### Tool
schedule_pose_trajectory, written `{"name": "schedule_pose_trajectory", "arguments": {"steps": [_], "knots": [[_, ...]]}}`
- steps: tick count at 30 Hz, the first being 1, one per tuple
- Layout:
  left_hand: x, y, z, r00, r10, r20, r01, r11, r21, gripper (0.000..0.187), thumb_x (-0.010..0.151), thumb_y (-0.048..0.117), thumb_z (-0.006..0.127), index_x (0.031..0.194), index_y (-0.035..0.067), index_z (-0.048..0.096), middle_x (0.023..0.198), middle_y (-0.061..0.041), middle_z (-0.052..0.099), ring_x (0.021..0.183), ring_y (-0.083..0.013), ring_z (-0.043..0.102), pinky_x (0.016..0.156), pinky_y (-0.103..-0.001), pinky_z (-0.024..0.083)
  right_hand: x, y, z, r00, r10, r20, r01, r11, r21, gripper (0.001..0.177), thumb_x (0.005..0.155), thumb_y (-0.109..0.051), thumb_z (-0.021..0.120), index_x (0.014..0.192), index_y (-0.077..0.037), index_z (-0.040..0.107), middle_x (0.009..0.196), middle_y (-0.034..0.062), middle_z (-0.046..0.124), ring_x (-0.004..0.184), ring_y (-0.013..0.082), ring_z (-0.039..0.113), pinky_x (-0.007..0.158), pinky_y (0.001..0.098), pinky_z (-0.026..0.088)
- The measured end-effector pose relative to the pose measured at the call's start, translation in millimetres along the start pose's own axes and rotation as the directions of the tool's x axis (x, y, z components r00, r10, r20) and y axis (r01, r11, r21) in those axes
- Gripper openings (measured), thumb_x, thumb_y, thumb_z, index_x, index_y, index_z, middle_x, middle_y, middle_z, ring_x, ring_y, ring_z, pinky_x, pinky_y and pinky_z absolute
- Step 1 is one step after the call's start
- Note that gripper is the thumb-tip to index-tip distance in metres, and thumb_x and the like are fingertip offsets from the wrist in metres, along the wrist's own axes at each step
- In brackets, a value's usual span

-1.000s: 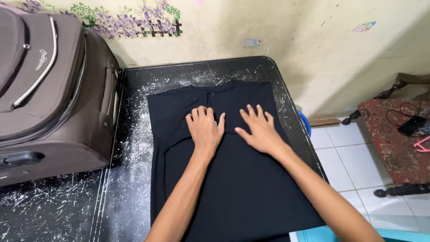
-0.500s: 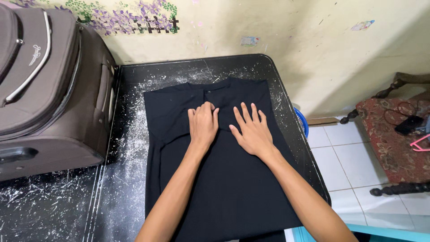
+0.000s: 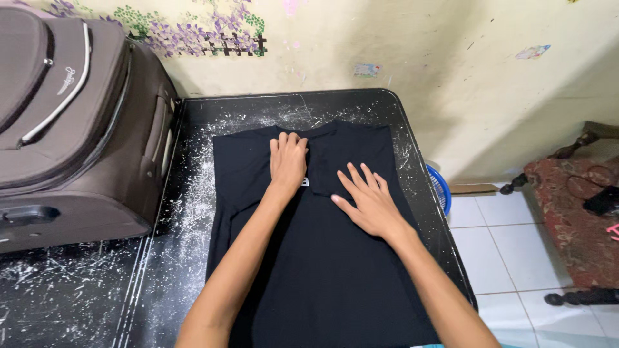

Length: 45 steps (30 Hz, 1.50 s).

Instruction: The person retrieves a black t-shirt from a turquoise wardrobe, places it on a black table, and folds it by hand into a compact rectangle. The person smooths the fabric and aligns the edges during folding.

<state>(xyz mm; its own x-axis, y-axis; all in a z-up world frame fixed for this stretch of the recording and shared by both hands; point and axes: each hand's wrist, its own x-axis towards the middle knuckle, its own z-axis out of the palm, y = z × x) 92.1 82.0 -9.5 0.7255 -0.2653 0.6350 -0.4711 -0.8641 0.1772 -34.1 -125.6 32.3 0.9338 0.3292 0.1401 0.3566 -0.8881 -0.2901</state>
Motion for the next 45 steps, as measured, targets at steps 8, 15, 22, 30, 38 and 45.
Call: {"name": "schedule_pose_trajectory", "arguments": {"steps": [8, 15, 22, 30, 38, 45], "knots": [[32, -14, -5, 0.998, -0.023, 0.052, 0.026, 0.998, -0.061, 0.007, 0.082, 0.010, 0.075, 0.087, 0.007, 0.074, 0.097, -0.011, 0.067, 0.101, -0.0306, 0.055, 0.087, -0.046, 0.037, -76, -13, -52, 0.937, -0.011, 0.348, -0.053, 0.983, 0.174, 0.079, 0.097, -0.051, 0.057, 0.160, -0.013, 0.026, 0.167, 0.0193, 0.013, 0.156, 0.0376, -0.001, 0.121, 0.0487, 0.005], [43, -12, -8, 0.999, -0.033, 0.013, 0.032, 0.995, 0.090, 0.015, 0.080, 0.013, 0.077, 0.091, 0.005, 0.072, 0.098, -0.012, 0.067, 0.102, -0.0311, 0.057, 0.090, -0.046, 0.038, -146, -34, -61, 0.950, 0.217, 0.224, -0.282, 0.903, 0.323, 0.080, 0.090, -0.043, 0.066, 0.162, -0.021, 0.036, 0.173, 0.0078, 0.022, 0.157, 0.0286, 0.006, 0.119, 0.0450, 0.014], [-13, 42, -53, 0.974, -0.203, 0.104, 0.206, 0.979, -0.012, 0.047, 0.087, 0.045, 0.080, 0.098, 0.001, 0.067, 0.096, -0.015, 0.064, 0.095, -0.0325, 0.057, 0.090, -0.048, 0.037, -225, -21, -22, 0.845, 0.517, -0.136, -0.430, 0.809, 0.400, 0.061, 0.086, -0.030, 0.071, 0.144, -0.017, 0.056, 0.158, 0.0057, 0.047, 0.154, 0.0256, 0.027, 0.121, 0.0463, 0.017], [-50, 54, -76, 0.961, 0.228, 0.154, -0.234, 0.972, 0.026, 0.013, 0.088, 0.014, 0.072, 0.098, 0.009, 0.066, 0.099, -0.006, 0.062, 0.099, -0.0253, 0.056, 0.087, -0.042, 0.038, -275, -33, 3, 0.646, 0.627, -0.435, -0.504, 0.779, 0.373, 0.044, 0.081, -0.013, 0.076, 0.125, -0.011, 0.071, 0.148, 0.0055, 0.061, 0.140, 0.0239, 0.051, 0.116, 0.0425, 0.037], [-62, 43, -82, 0.944, 0.261, 0.200, -0.307, 0.917, 0.253, 0.025, 0.075, 0.002, 0.068, 0.100, 0.007, 0.065, 0.097, -0.007, 0.060, 0.098, -0.0243, 0.057, 0.093, -0.041, 0.040, -295, -34, 9, 0.452, 0.777, -0.438, -0.472, 0.625, 0.622, 0.045, 0.088, -0.011, 0.074, 0.131, -0.005, 0.065, 0.131, 0.0131, 0.062, 0.119, 0.0223, 0.060, 0.094, 0.0360, 0.050], [-91, 61, -91, 0.962, 0.227, 0.153, -0.238, 0.970, 0.056, 0.037, 0.089, 0.017, 0.070, 0.123, 0.003, 0.065, 0.120, -0.011, 0.064, 0.112, -0.0255, 0.057, 0.097, -0.048, 0.038, -308, -19, 30, 0.406, 0.887, -0.220, -0.301, 0.357, 0.884, 0.042, 0.093, -0.013, 0.073, 0.130, 0.001, 0.059, 0.101, 0.0081, 0.064, 0.095, 0.0134, 0.058, 0.088, 0.0296, 0.046]]}}
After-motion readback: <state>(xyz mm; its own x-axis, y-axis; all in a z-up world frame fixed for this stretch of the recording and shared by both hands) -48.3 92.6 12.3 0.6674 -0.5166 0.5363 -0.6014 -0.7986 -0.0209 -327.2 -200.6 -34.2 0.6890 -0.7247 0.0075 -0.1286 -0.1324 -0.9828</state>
